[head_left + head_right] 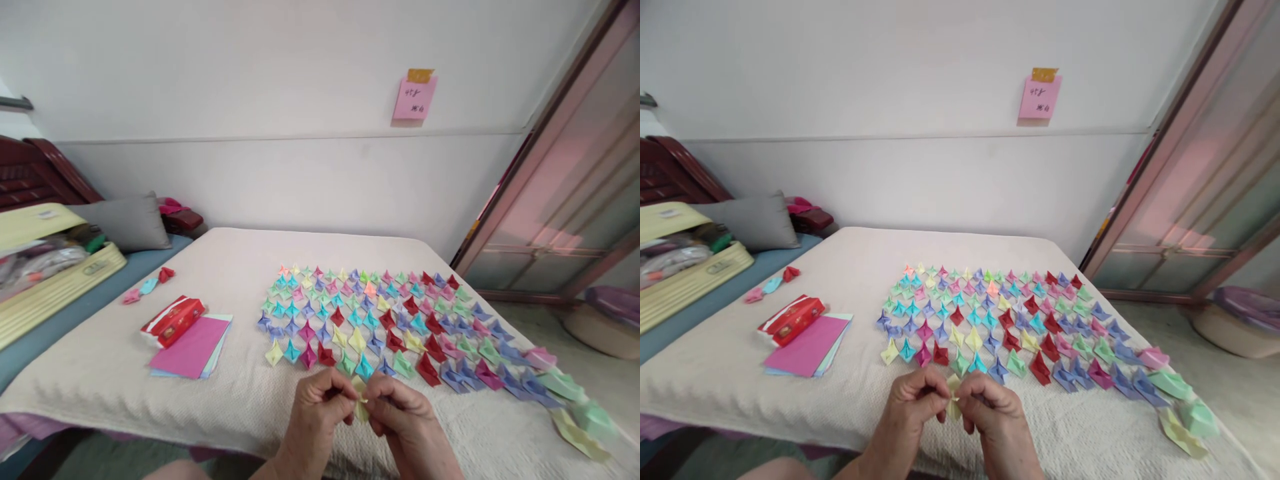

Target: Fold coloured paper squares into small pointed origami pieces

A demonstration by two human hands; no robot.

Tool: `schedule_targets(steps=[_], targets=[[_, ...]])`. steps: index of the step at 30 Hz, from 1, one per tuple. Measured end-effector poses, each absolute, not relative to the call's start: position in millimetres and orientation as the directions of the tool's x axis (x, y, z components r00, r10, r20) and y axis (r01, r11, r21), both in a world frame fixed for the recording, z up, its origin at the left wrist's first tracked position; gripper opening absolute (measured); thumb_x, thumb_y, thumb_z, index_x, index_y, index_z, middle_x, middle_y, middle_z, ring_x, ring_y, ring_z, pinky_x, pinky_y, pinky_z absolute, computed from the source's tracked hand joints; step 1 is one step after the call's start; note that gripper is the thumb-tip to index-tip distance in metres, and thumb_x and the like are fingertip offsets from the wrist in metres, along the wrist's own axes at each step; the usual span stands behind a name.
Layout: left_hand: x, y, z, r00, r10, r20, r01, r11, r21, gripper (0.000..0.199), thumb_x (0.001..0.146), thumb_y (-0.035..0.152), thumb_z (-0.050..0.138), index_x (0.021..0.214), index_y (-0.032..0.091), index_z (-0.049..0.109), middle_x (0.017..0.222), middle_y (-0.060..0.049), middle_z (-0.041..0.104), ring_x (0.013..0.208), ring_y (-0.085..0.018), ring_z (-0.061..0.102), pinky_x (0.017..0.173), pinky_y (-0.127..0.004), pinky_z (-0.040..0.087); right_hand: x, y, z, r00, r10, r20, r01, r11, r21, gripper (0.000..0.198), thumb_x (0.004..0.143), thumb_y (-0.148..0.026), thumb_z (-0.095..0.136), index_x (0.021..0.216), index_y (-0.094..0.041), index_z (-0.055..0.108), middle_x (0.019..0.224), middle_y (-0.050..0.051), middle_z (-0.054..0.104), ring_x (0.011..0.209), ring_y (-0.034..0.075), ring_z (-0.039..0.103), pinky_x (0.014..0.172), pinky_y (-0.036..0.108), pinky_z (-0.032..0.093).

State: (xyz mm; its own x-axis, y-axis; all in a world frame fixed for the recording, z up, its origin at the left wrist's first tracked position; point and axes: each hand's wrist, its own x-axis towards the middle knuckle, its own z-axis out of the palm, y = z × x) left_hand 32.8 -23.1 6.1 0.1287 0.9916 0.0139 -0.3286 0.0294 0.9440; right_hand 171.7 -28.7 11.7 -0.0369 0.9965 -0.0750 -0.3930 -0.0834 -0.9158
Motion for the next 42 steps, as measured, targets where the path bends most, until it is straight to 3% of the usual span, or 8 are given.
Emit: schedule_targets(steps=[14,19,25,30,36,42], targets=[[31,-26,17,0.162,0.987,-0.006,-0.239,0.045,0.97,0.009,0.069,0.015,0.056,0.068,0.015,0.065,0.053,0.003,0.054,0.049,-0.011,0.05,0.051,-0.023,0.038,172,-28,23,-0.032,0.971,-0.238,-0.381,-0.232,-0.895,0.003,0.056,-0.015,0.069,0.055,-0.017,0.071,0.053,-0.003,0.055,0.044,0.007,0.042,0.045,0.023,0.028],[34,-24,12,0.138,0.99,-0.041,-0.251,0.074,0.965,0.004,0.063,0.013,0.06,0.062,0.016,0.059,0.047,0.006,0.047,0.045,-0.008,0.039,0.047,-0.021,0.029,171,-26,19,-0.05,0.979,-0.198,-0.35,-0.203,-0.914,0.004,0.056,-0.015,0.068,0.056,-0.016,0.071,0.056,-0.002,0.056,0.046,0.008,0.043,0.047,0.024,0.03],[32,-24,21,0.098,0.993,-0.059,-0.243,0.082,0.966,0.006,0.065,0.013,0.059,0.064,0.017,0.054,0.051,0.006,0.046,0.049,-0.009,0.04,0.049,-0.022,0.029,172,-28,24,-0.087,0.974,-0.208,-0.374,-0.225,-0.9,0.007,0.065,-0.015,0.067,0.071,-0.018,0.069,0.056,-0.003,0.058,0.049,0.01,0.048,0.049,0.024,0.032],[30,-26,27,0.133,0.989,-0.063,-0.24,0.093,0.966,0.01,0.069,0.016,0.06,0.069,0.018,0.05,0.056,0.006,0.044,0.053,-0.009,0.039,0.051,-0.022,0.029,175,-26,28,-0.115,0.985,-0.127,-0.301,-0.156,-0.941,0.009,0.069,-0.021,0.071,0.073,-0.018,0.063,0.063,-0.003,0.058,0.055,0.012,0.051,0.052,0.024,0.037],[29,-27,26,0.153,0.988,0.0,-0.235,0.037,0.971,0.013,0.071,0.018,0.061,0.071,0.018,0.048,0.061,0.006,0.044,0.058,-0.01,0.039,0.054,-0.023,0.031,179,-26,23,-0.19,0.971,-0.146,-0.159,-0.177,-0.971,0.025,0.071,-0.036,0.074,0.063,-0.015,0.064,0.049,-0.003,0.053,0.048,0.01,0.044,0.05,0.024,0.031],[28,-28,33,0.183,0.983,-0.015,-0.262,0.063,0.963,0.014,0.071,0.016,0.062,0.072,0.018,0.048,0.062,0.005,0.047,0.059,-0.01,0.043,0.056,-0.023,0.034,180,-26,22,-0.226,0.957,-0.182,-0.28,-0.243,-0.929,0.027,0.074,-0.034,0.071,0.057,-0.014,0.064,0.044,-0.003,0.052,0.043,0.009,0.04,0.047,0.024,0.024]])
